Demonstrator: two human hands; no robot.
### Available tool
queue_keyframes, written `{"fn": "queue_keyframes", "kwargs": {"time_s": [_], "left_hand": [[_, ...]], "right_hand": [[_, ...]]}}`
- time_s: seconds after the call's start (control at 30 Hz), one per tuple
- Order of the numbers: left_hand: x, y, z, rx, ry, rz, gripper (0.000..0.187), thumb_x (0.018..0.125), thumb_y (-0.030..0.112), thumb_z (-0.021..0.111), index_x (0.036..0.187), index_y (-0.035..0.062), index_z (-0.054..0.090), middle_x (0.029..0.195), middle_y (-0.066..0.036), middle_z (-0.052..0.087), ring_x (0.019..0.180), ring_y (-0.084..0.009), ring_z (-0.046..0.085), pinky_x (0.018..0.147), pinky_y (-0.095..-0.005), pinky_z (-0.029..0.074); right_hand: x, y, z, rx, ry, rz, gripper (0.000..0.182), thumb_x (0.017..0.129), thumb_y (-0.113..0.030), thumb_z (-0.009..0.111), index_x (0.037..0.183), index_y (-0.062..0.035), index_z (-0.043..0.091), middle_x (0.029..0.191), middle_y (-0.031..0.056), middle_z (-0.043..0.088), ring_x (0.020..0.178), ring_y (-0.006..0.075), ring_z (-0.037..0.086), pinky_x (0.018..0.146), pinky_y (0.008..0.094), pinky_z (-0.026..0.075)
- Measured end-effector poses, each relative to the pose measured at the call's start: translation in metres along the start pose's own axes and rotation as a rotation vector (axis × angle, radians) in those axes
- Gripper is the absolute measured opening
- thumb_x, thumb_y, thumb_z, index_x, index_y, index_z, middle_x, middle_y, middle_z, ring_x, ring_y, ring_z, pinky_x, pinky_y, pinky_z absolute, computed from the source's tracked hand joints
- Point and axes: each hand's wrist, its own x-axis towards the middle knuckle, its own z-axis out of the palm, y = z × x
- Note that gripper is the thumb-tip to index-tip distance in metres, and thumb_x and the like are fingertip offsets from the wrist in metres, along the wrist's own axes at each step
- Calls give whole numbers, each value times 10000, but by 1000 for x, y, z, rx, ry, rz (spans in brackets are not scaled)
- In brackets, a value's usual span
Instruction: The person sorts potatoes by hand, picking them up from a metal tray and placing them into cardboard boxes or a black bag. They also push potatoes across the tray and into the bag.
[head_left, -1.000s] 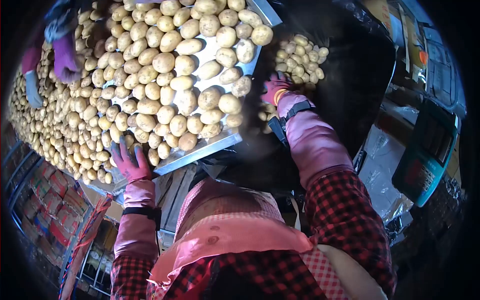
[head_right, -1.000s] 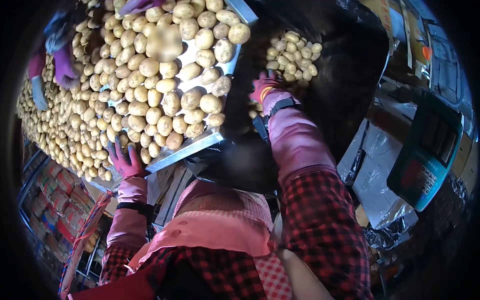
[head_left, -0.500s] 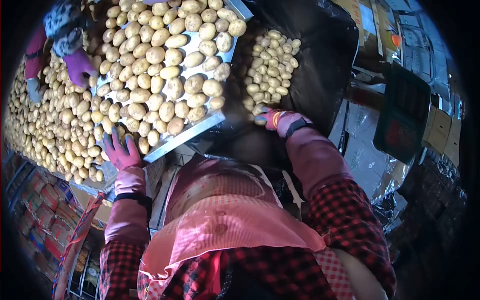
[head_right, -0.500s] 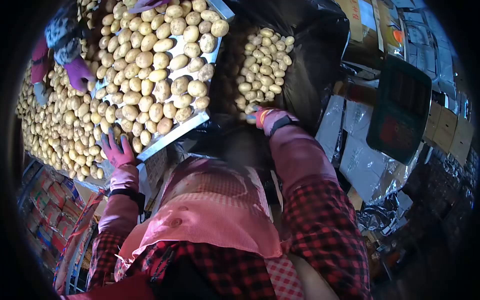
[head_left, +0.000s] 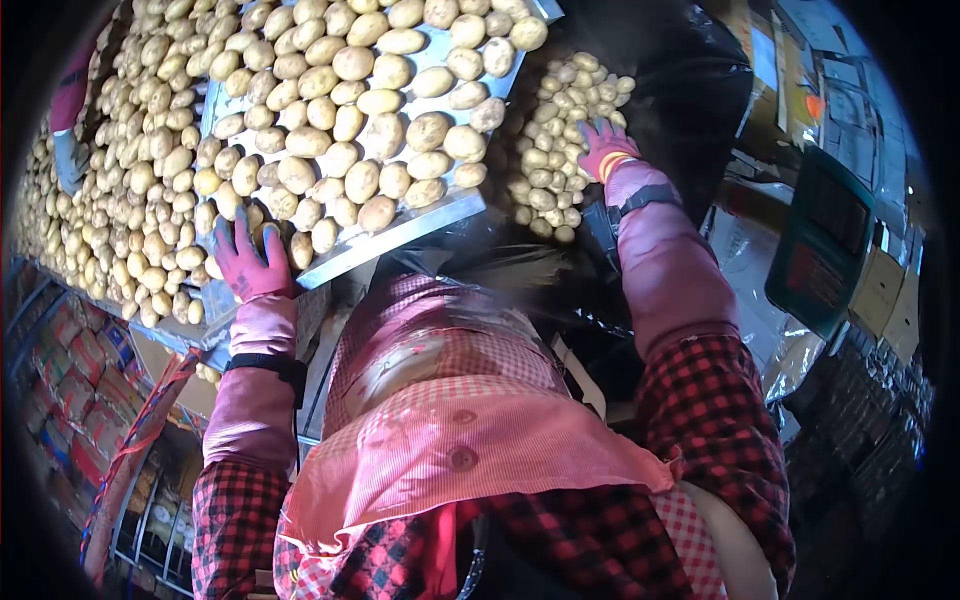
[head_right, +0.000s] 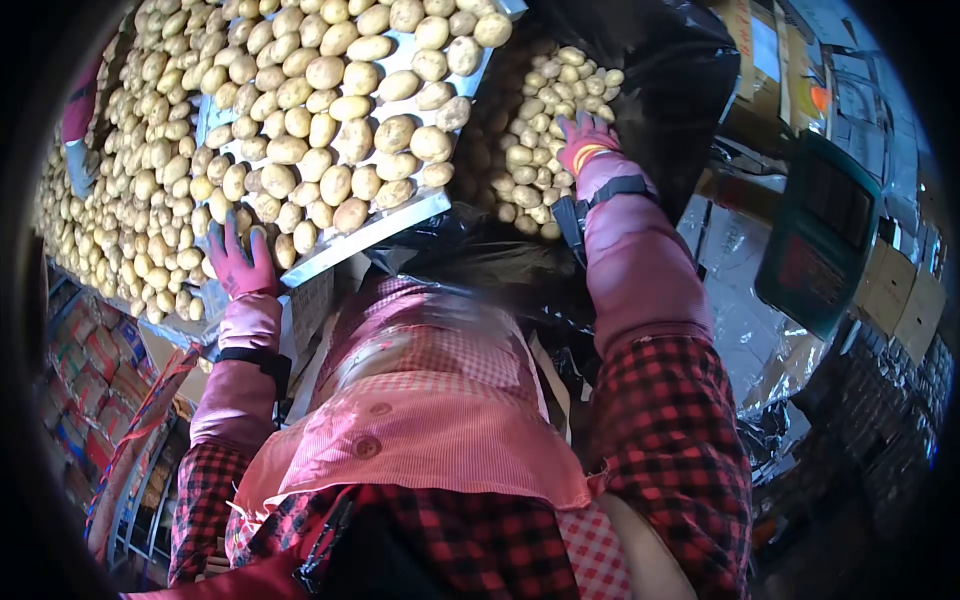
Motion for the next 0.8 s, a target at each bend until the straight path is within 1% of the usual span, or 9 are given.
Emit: {"fn": "queue_keyframes", "kwargs": {"time_s": [0.07, 0.17, 0.2, 0.27, 0.4, 0.47, 0.63, 0.7, 0.8], "left_hand": [[2, 2, -1, -19, 18, 4, 622, 855, 334, 649, 1422, 147, 477, 1447, -270, 395, 1297, -466, 388, 1085, -546, 299], [1, -2, 0, -34, 9, -2, 603, 855, 303, 650, 1413, 139, 488, 1444, -268, 397, 1305, -461, 385, 1090, -542, 295], [0, -3, 1, -46, 3, 1, 601, 855, 297, 649, 1412, 139, 488, 1444, -267, 397, 1308, -460, 383, 1092, -541, 293], [1, -2, 1, -48, -7, -3, 605, 856, 289, 645, 1419, 141, 480, 1445, -264, 398, 1325, -459, 368, 1099, -537, 287], [1, 0, -1, -54, -20, -2, 605, 856, 288, 638, 1420, 141, 477, 1445, -263, 399, 1332, -457, 361, 1102, -538, 283], [5, 0, 1, -35, -13, -9, 597, 857, 287, 632, 1416, 143, 483, 1448, -266, 394, 1326, -460, 363, 1102, -538, 284], [0, 1, -2, -48, -20, -7, 597, 858, 306, 629, 1414, 146, 485, 1441, -270, 395, 1302, -461, 380, 1089, -538, 298], [1, 2, -4, -41, -21, -25, 594, 858, 303, 630, 1413, 150, 486, 1440, -264, 399, 1293, -459, 387, 1083, -539, 304], [0, 3, -4, 9, -5, -9, 588, 855, 308, 629, 1402, 136, 495, 1434, -258, 410, 1276, -462, 407, 1084, -538, 309]], "right_hand": [[8, -16, 3, -68, 94, -103, 750, 788, -408, 638, 1476, -293, 363, 1551, 120, 283, 1406, 376, 281, 1122, 517, 278], [8, -56, 14, -146, -2, -329, 687, 752, -389, 677, 1404, -356, 465, 1511, 90, 332, 1383, 348, 295, 1106, 521, 268], [9, -72, 29, -223, -107, -329, 668, 731, -404, 699, 1369, -370, 503, 1510, 75, 334, 1382, 341, 294, 1107, 548, 247], [0, -77, 69, -112, -91, -261, 624, 722, -425, 707, 1324, -374, 551, 1514, 54, 337, 1383, 336, 302, 1111, 556, 233], [-13, -49, 50, -234, -266, -241, 625, 731, -413, 705, 1336, -383, 552, 1556, 19, 273, 1408, 338, 277, 1133, 549, 213], [-22, -36, 53, -166, -300, -210, 599, 741, -404, 708, 1321, -400, 560, 1559, 32, 273, 1408, 323, 294, 1135, 521, 241], [-7, 13, 17, 18, -451, -244, 426, 816, -314, 685, 1231, -252, 612, 1404, 108, 432, 1278, 279, 440, 998, 490, 390], [2, 15, -8, 10, -395, -200, 362, 846, -277, 675, 1195, -193, 633, 1342, 138, 495, 1226, 261, 498, 943, 478, 449], [9, 2, -42, -47, -159, -75, 277, 891, -223, 661, 1141, -104, 665, 1249, 183, 591, 1148, 235, 586, 860, 459, 538]]}}
